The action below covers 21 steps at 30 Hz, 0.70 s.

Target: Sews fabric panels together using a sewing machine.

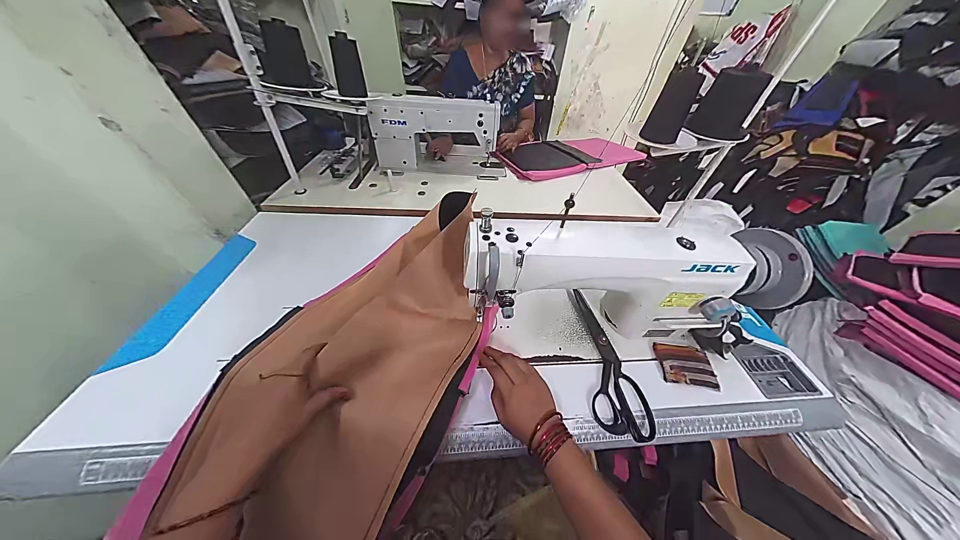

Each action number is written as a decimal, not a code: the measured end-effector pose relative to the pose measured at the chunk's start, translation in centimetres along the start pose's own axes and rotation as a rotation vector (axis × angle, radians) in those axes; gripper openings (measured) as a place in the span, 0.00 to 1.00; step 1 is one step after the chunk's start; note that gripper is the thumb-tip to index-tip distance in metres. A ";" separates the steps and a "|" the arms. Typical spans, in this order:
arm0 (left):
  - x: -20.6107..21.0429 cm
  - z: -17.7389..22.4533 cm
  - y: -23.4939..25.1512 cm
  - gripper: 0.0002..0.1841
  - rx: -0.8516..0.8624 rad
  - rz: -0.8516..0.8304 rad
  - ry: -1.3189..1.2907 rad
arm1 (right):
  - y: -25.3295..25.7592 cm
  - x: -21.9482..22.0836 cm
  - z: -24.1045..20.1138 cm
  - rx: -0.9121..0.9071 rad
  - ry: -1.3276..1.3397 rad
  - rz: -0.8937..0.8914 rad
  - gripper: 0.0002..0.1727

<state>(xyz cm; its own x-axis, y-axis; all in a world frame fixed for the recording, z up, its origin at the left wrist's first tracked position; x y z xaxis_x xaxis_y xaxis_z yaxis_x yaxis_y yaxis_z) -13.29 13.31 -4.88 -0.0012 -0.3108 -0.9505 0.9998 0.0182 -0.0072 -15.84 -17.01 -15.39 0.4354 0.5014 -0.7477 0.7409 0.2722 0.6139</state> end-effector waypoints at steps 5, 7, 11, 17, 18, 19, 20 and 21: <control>3.3 -3.9 -0.1 0.48 0.084 0.055 -0.018 | -2.0 0.3 -2.7 -0.261 0.017 -0.013 0.30; 3.7 -4.3 0.1 0.52 0.138 0.094 0.050 | -2.8 1.1 -4.5 -0.322 0.016 -0.108 0.42; 1.8 -0.4 -0.9 0.59 0.039 0.056 0.143 | -3.4 3.6 -8.0 -0.307 -0.162 -0.064 0.32; 5.2 6.3 -0.9 0.29 0.727 0.438 0.355 | -1.5 4.2 -9.7 -0.298 -0.142 -0.020 0.08; 5.9 7.7 -0.3 0.28 0.858 0.356 0.315 | -1.2 3.9 -9.5 -0.298 -0.114 0.004 0.06; 6.6 8.6 0.5 0.26 0.966 0.265 0.266 | -0.9 3.6 -9.4 -0.299 -0.105 0.038 0.06; 6.9 9.1 1.4 0.25 1.010 0.077 0.245 | -0.7 3.3 -9.2 -0.303 -0.103 0.063 0.06; 6.7 9.6 2.3 0.25 0.969 -0.185 0.240 | -0.6 2.8 -9.1 -0.307 -0.093 0.073 0.06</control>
<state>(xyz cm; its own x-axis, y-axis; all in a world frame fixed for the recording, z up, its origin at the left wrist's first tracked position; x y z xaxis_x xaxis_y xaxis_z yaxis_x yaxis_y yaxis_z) -10.77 2.11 -8.30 -0.0551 -0.0296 -0.9980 0.5686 -0.8226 -0.0070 -19.74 -8.26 -15.57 0.5369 0.4551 -0.7103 0.5234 0.4806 0.7036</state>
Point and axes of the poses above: each hand's wrist, its own y-axis towards the middle knuckle, its own x-axis out of the palm, z = x × y, the point moved 2 cm from there along y, towards the middle knuckle, and after that the axes turned 3 degrees about y, right-handed, at the moved point
